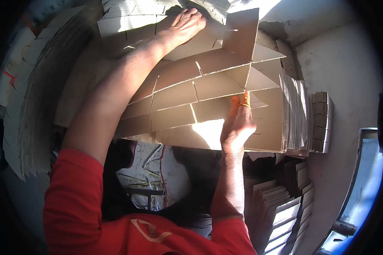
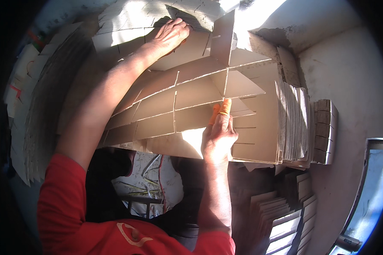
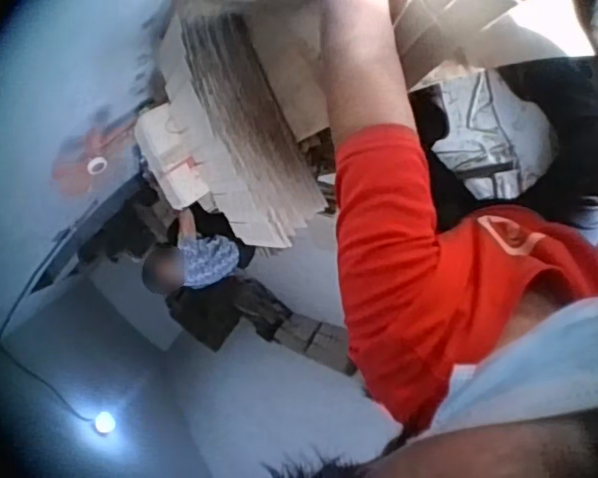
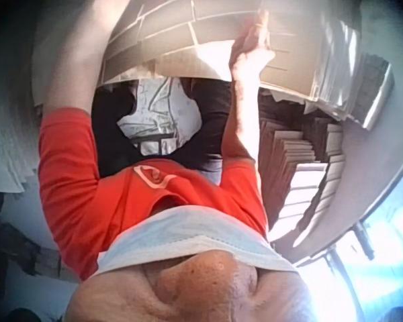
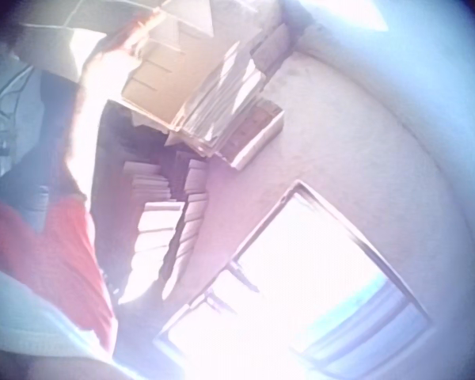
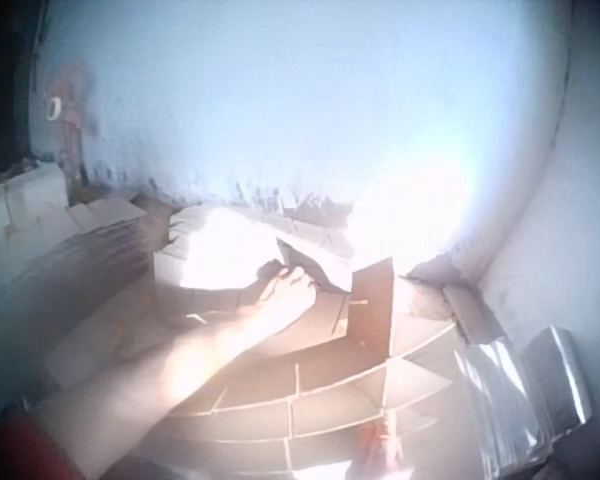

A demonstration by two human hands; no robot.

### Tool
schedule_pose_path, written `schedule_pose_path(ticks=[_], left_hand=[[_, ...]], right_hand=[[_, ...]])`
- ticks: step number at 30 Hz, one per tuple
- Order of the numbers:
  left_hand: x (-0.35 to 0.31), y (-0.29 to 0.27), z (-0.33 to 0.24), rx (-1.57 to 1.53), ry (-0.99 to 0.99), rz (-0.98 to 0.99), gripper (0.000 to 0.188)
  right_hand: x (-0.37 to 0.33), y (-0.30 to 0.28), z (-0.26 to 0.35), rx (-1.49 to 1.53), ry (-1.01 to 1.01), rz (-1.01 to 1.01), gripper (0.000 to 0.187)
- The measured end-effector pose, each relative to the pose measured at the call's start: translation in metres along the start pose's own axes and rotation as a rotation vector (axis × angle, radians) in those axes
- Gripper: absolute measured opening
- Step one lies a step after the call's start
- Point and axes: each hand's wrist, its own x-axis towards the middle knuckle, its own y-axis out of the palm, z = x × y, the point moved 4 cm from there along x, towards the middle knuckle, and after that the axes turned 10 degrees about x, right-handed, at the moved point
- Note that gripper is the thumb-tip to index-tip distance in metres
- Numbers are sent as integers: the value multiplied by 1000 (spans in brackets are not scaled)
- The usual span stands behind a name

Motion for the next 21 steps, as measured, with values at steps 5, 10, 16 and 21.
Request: schedule_pose_path(ticks=[5,10,16,21], left_hand=[[-5,-21,8,-160,-23,7,9],[2,-31,-3,-204,-87,262,5],[-8,-31,-3,-258,-40,25,7],[-5,-47,-10,-319,45,15,7]], right_hand=[[2,-3,8,43,66,25,34],[1,-12,7,56,-23,20,52],[2,-7,7,1,142,119,17],[0,-8,1,-61,174,196,45]])
